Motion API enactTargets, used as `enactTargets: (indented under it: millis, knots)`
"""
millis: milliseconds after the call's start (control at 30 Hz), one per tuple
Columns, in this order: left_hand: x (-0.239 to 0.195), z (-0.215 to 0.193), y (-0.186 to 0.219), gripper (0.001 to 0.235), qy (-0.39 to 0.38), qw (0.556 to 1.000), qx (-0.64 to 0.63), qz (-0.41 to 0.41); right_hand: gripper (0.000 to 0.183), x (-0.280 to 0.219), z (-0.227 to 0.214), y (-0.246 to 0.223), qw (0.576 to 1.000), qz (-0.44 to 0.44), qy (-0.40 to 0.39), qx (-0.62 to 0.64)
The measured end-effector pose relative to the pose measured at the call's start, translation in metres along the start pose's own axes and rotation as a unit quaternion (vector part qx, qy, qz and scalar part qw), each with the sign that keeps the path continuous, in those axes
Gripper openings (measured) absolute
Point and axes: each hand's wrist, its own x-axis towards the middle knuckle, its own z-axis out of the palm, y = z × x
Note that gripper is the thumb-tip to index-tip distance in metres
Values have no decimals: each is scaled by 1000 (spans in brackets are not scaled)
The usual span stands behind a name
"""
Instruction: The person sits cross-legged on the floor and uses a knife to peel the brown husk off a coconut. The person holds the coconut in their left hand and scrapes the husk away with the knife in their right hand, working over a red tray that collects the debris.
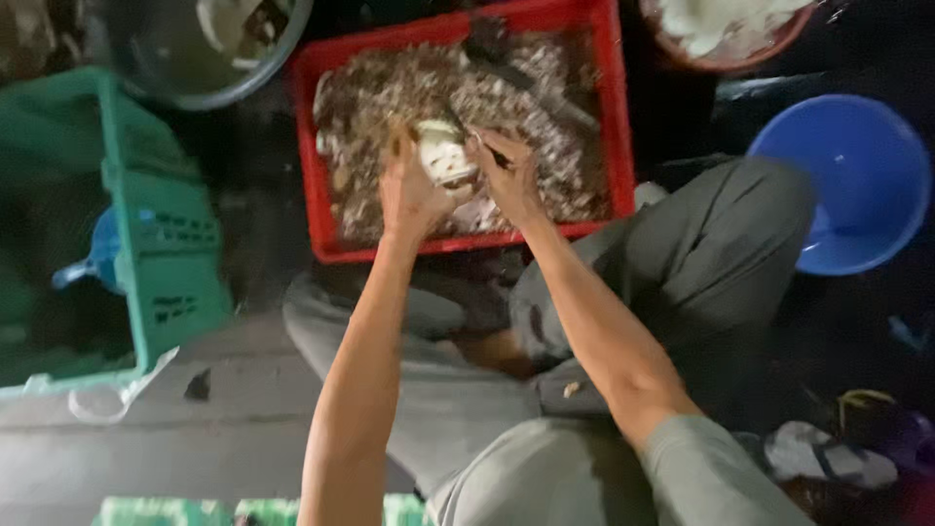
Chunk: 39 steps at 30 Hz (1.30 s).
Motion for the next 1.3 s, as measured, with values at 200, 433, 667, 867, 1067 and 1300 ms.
enactTargets:
  millis: [200, 433, 667, 867, 1067, 1300]
  knots:
    - [-5, 15, 6, 138, 15, 1000, 2, -25, 22, -14, 8, 24, 997, -21, 49, 57]
    - [4, -22, -15, 140, 2, 989, 45, 142, 23, -15, -15, 27, 969, 175, 27, 174]
    - [14, 7, 2, 132, 110, 989, -27, 92, 14, 7, -29, 4, 997, -29, 37, 60]
    - [9, 27, -17, 111, 86, 990, -74, 86, 8, 38, -1, -14, 993, -91, -64, -50]
    - [24, 25, -21, 133, 106, 988, -24, 112, 12, 40, -1, -2, 981, -177, -40, -64]
    - [10, 22, -24, 120, 53, 993, -88, 63, 25, 16, 0, 2, 984, 35, -83, 152]
